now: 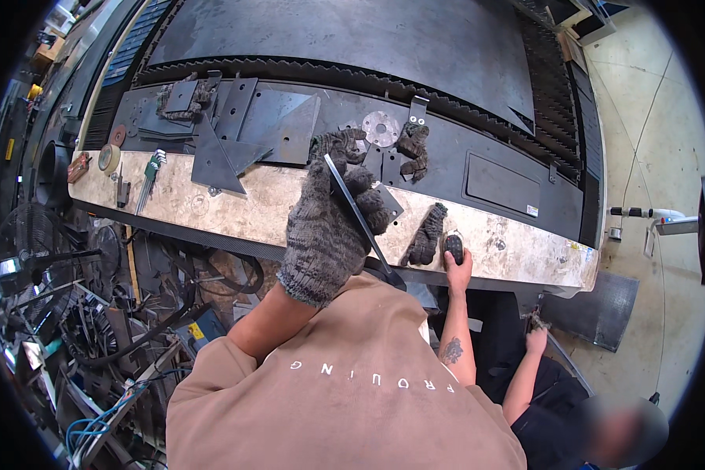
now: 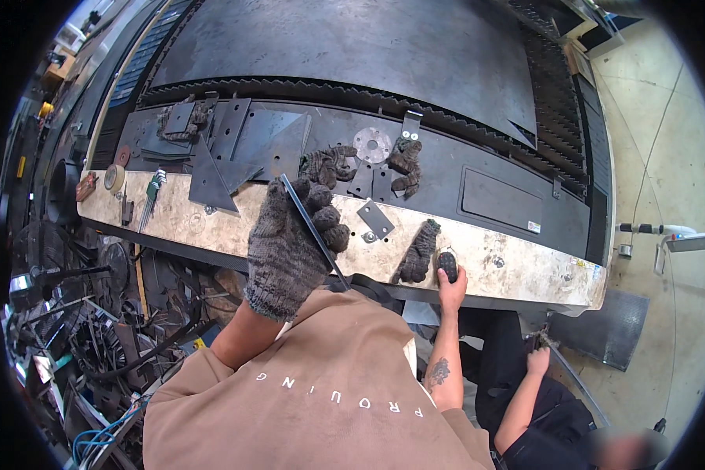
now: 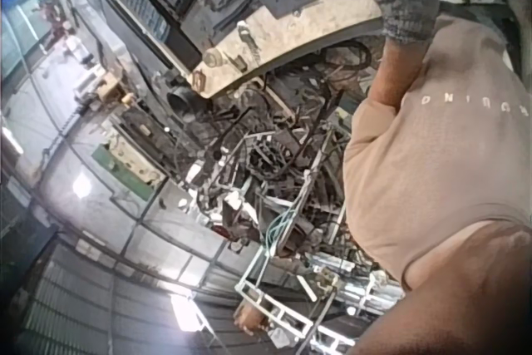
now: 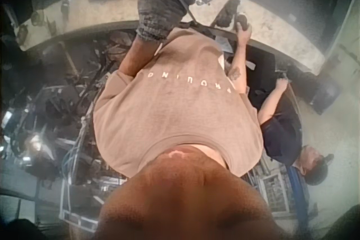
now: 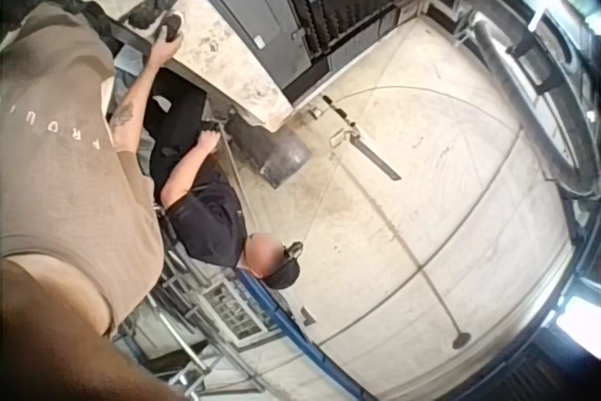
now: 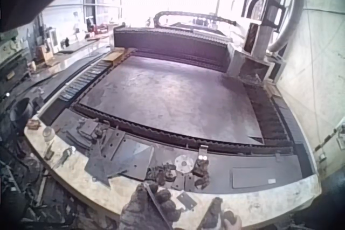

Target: Operating a metal laser cutting machine and interacting with the control software on a terminal.

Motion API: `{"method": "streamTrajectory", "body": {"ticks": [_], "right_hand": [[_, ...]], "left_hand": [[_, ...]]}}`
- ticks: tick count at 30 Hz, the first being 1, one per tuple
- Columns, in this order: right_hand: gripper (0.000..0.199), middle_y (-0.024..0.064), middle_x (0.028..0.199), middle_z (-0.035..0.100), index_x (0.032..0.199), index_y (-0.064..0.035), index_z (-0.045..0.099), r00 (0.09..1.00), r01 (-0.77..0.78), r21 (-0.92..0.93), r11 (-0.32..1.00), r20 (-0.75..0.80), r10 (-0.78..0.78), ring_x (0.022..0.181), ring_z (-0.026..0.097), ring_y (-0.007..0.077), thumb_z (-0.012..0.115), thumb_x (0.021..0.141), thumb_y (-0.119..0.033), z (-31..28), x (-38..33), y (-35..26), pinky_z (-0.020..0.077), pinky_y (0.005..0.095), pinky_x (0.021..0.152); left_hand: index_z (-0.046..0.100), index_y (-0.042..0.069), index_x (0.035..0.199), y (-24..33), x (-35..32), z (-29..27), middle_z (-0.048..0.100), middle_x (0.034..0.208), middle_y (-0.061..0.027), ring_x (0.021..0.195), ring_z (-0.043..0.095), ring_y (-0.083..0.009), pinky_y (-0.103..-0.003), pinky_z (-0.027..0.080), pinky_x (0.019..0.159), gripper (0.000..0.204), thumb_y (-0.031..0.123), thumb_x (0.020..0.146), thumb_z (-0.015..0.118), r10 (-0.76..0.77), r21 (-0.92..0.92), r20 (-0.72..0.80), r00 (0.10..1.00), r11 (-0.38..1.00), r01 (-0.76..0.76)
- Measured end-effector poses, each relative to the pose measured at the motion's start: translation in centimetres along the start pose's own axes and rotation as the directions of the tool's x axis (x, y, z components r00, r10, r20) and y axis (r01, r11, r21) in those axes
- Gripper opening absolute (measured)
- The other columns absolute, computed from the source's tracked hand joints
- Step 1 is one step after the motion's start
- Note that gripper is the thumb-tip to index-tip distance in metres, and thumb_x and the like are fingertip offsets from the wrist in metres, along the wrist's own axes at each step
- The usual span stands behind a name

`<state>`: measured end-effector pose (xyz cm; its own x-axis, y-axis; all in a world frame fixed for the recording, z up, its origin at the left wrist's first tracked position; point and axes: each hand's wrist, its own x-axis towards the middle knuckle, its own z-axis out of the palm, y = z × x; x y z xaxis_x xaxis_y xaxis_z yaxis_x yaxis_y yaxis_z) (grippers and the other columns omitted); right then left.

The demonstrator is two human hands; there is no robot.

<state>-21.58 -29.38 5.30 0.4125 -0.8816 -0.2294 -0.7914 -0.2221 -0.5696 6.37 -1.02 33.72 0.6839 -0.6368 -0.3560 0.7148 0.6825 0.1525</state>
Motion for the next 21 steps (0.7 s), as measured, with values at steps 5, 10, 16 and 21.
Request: {"method": "streamTrajectory", "body": {"ticks": [5, 10, 16, 21], "right_hand": [[0.066, 0.023, 0.123, 0.059, 0.133, 0.0004, 0.054, 0.999, 0.033, 0.039, 0.999, -0.03, -0.032, 0.115, 0.058, 0.0373, 0.08, 0.081, -0.033, 0.3, 0.2, 1.2, 0.0446, 0.0422, 0.101], [0.068, 0.0231, 0.124, 0.059, 0.133, 0.0009, 0.054, 1.0, 0.018, 0.038, 0.999, -0.017, -0.017, 0.117, 0.058, 0.0369, 0.08, 0.081, -0.033, 0.2, 0.1, 0.6, 0.0442, 0.0421, 0.102], [0.07, 0.0213, 0.133, 0.056, 0.137, 0.0007, 0.051, 1.0, -0.03, 0.011, 0.999, 0.01, 0.03, 0.122, 0.057, 0.0325, 0.08, 0.083, -0.033, 0.1, 0.1, 0.4, 0.0429, 0.0389, 0.105], [0.067, 0.0207, 0.129, 0.058, 0.135, 0.0009, 0.053, 1.0, 0.017, 0.002, 1.0, -0.007, -0.017, 0.118, 0.058, 0.0318, 0.079, 0.083, -0.032, 0.2, 0.2, 0.7, 0.044, 0.0392, 0.103]], "left_hand": [[0.062, 0.015, 0.111, -0.3, -0.3, 0.9, 0.061, 0.093, -0.0046, 0.078, 0.055, -0.0209, -0.038, 0.049, 0.073, 0.029, 0.042, 0.1, 0.057, -0.017, -0.107, -0.05, 0.999, 0.994, 0.011], [0.062, 0.014, 0.113, -0.2, -0.2, -0.1, 0.062, 0.1, -0.0061, 0.084, 0.058, -0.0213, -0.039, 0.049, 0.075, 0.029, 0.04, 0.102, 0.054, -0.008, -0.093, 0.021, 1.0, 0.996, 0.009], [0.063, 0.014, 0.11, 0.0, -0.3, 0.8, 0.062, 0.1, -0.0054, 0.084, 0.058, -0.0203, -0.038, 0.049, 0.075, 0.028, 0.04, 0.101, 0.055, -0.025, -0.076, 0.041, 0.999, 0.997, 0.028], [0.063, 0.015, 0.103, 0.1, -0.4, 1.1, 0.062, 0.095, -0.0029, 0.081, 0.057, -0.0189, -0.037, 0.048, 0.074, 0.025, 0.04, 0.099, 0.06, -0.069, -0.066, 0.006, 0.998, 0.995, 0.069]]}}
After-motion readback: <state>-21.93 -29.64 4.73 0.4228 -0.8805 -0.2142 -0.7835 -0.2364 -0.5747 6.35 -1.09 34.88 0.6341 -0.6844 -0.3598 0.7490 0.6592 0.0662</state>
